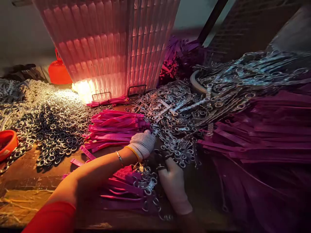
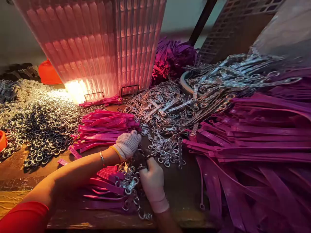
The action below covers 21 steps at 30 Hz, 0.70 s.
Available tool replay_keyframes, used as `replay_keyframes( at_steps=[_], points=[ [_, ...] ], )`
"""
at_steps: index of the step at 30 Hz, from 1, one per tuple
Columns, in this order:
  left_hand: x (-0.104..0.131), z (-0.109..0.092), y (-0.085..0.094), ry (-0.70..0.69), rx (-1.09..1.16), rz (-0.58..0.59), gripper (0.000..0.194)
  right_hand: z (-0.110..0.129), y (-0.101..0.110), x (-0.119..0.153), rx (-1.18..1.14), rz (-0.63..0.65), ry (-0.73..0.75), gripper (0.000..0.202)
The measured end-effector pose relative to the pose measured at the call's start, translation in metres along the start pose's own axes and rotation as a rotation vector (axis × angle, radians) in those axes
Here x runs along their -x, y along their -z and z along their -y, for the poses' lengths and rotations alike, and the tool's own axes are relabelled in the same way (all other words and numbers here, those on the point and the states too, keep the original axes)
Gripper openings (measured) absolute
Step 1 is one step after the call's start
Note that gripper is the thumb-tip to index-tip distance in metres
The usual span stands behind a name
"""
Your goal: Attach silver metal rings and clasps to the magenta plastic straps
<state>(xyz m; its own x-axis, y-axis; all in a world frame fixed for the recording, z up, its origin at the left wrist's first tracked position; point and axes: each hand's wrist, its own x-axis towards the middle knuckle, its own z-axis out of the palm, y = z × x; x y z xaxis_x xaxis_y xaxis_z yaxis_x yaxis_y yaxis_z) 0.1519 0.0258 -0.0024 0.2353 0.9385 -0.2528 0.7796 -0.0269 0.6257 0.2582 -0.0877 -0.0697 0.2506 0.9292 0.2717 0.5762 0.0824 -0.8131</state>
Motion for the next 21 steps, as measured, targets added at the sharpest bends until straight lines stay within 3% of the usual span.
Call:
replay_keyframes(
  at_steps=[2,4,7,9,12,16,21],
  points=[
    [0.018,0.011,0.011,-0.107,0.038,-0.033,0.013,0.009,0.007,0.0,0.017,-0.005,0.013,0.023],
    [0.043,0.026,0.027,-0.187,0.24,-0.032,0.007,0.027,0.014,0.001,-0.009,0.058,0.102,0.022],
    [0.086,0.044,0.048,-0.037,0.689,0.085,0.028,0.057,0.02,0.003,-0.059,0.182,0.318,0.036],
    [0.112,0.05,0.055,0.069,0.849,0.122,0.035,0.073,0.019,0.005,-0.001,0.227,0.404,0.036],
    [0.139,0.055,0.054,0.082,0.9,0.115,0.04,0.087,0.013,0.009,0.233,0.222,0.462,0.022],
    [0.154,0.06,0.047,0.095,0.959,0.099,0.042,0.097,0.008,0.018,0.512,0.146,0.618,0.018],
    [0.166,0.061,0.049,-0.014,0.826,-0.029,0.041,0.103,0.0,0.024,0.548,0.043,0.765,0.02]
  ],
)
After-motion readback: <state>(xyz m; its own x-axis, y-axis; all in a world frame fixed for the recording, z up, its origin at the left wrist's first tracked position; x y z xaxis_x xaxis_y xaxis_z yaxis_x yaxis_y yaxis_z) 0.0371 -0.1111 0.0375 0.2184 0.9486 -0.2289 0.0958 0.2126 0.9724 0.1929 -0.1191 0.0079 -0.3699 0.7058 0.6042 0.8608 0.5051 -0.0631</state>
